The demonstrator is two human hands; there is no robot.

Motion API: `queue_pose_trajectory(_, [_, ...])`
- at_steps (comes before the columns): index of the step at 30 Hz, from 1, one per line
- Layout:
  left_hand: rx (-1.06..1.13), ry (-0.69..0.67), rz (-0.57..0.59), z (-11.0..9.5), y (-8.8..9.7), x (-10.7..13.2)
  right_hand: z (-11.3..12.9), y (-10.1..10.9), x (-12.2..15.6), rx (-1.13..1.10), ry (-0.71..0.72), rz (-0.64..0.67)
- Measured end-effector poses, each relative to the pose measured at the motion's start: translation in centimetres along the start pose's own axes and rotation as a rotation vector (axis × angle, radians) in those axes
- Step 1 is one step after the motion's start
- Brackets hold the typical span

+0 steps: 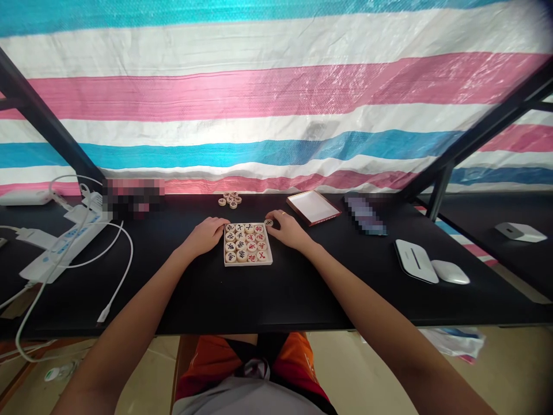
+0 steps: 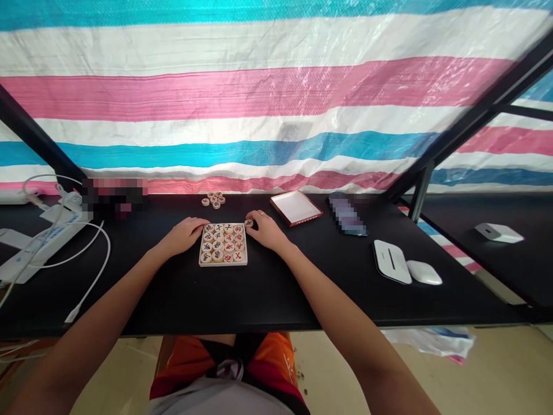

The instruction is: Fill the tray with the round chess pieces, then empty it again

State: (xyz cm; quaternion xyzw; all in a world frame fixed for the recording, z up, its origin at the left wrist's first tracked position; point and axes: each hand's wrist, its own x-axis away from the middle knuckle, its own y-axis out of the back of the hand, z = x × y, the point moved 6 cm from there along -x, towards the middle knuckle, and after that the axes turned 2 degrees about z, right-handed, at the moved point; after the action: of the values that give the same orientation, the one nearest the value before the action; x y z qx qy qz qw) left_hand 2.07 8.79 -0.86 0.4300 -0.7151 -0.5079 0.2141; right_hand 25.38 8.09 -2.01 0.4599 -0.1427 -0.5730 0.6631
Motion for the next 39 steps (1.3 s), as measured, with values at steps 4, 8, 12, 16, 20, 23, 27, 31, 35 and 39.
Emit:
queue_pose_trajectory(4, [0.002,-0.005,0.009,0.0,0.0,0.1,0.6,0.9,0.2,-0.105,0.027,-0.059])
queue_pose_trajectory(8, [-0.005,0.005,0.021,0.0,0.0,0.1,2.3,1.0,0.5,-0.150,0.107,-0.032])
queue_pose_trajectory(12, [-0.017,0.023,0.023,0.0,0.0,0.1,3.1,0.0,0.6,-0.042,0.128,0.034])
queue_pose_trajectory(16, [-0.023,0.015,0.021,0.0,-0.1,0.1,3.2,-0.6,0.6,-0.008,0.168,0.028])
queue_pose_trajectory(20, [-0.031,0.014,0.022,-0.1,0.0,0.1,3.3,-0.2,0.6,-0.055,0.168,0.010])
queue_pose_trajectory(23, [-0.034,0.018,0.027,-0.1,-0.1,0.1,2.7,0.2,0.1,-0.092,0.117,-0.013])
queue_pose_trajectory(27, [-0.032,0.004,0.027,0.0,-0.2,0.0,1.1,-0.6,-2.2,-0.028,0.106,0.056])
queue_pose_trajectory(31, [-0.041,0.000,0.021,-0.1,-0.1,0.0,0.3,-2.3,-5.8,0.097,0.217,0.147])
queue_pose_trajectory(35, [-0.049,0.001,0.028,-0.4,0.0,0.1,1.4,-3.9,-8.7,0.171,0.342,0.202])
queue_pose_trajectory(39, [-0.056,0.001,0.039,-0.6,0.1,0.1,2.8,-5.2,-9.4,0.269,0.407,0.323])
